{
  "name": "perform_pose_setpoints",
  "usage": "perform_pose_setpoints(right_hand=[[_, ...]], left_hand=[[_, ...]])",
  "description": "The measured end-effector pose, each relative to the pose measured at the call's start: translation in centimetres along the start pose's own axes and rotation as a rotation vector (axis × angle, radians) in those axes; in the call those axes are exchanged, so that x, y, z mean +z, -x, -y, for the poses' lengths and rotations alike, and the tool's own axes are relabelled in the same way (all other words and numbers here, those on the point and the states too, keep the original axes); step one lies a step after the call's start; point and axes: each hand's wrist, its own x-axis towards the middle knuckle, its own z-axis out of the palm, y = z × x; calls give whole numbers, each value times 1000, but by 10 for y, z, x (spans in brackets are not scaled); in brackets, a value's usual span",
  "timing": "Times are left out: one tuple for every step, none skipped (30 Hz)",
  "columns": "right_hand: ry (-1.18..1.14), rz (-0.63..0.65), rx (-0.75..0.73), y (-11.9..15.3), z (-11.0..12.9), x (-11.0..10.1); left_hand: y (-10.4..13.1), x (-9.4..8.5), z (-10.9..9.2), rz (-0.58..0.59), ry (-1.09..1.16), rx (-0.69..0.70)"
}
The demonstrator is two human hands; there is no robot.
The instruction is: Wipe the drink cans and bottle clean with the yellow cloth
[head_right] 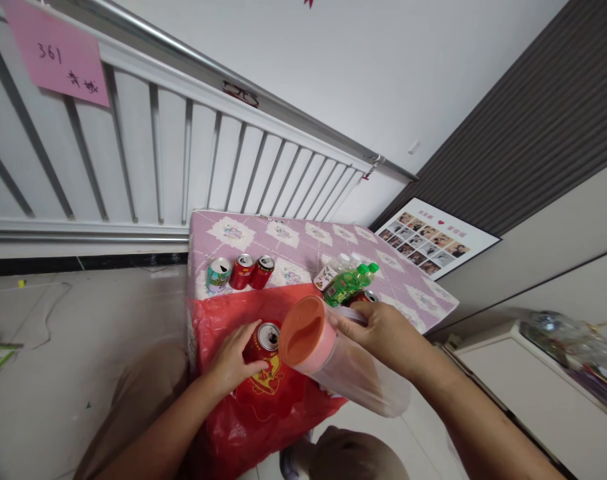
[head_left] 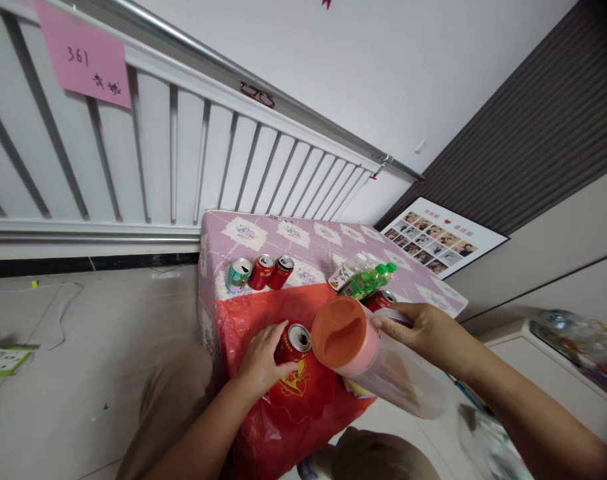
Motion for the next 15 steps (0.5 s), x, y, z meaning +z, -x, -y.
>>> perform_pose_setpoints(right_hand=[[10,15,3,0,0,0],[23,36,8,0,0,0],[36,55,11,0,0,0],[41,60,13,0,0,0],[43,61,13,0,1,0],[42,61,12,0,1,0],[39,59,11,0,1,1],[34,58,10,0,0,1],[29,56,10,0,0,1],[27,55,10,0,0,1],[27,54,10,0,0,2],[30,53,9,0,0,2],[34,53,9,1,1,2],[38,51,9,1,1,2],[40,50,9,1,2,3]], left_hand=[[0,0,0,0,-2,1],[0,0,0,2,-3,1],[0,0,-1,4,-4,-1],[0,-1,-1,6,-4,-4],[0,-1,-1,8,-4,-7],[0,-1,-2,9,-4,-9],[0,-2,-2,10,-3,-10],[0,-2,-2,11,-3,-10],[0,-2,-2,11,-2,-10],[0,-1,-1,13,0,-9],[0,-1,-1,14,1,-9],[0,-1,-1,14,2,-9],[0,-1,-1,13,2,-9],[0,0,0,11,2,-10],[0,0,0,9,0,-10]])
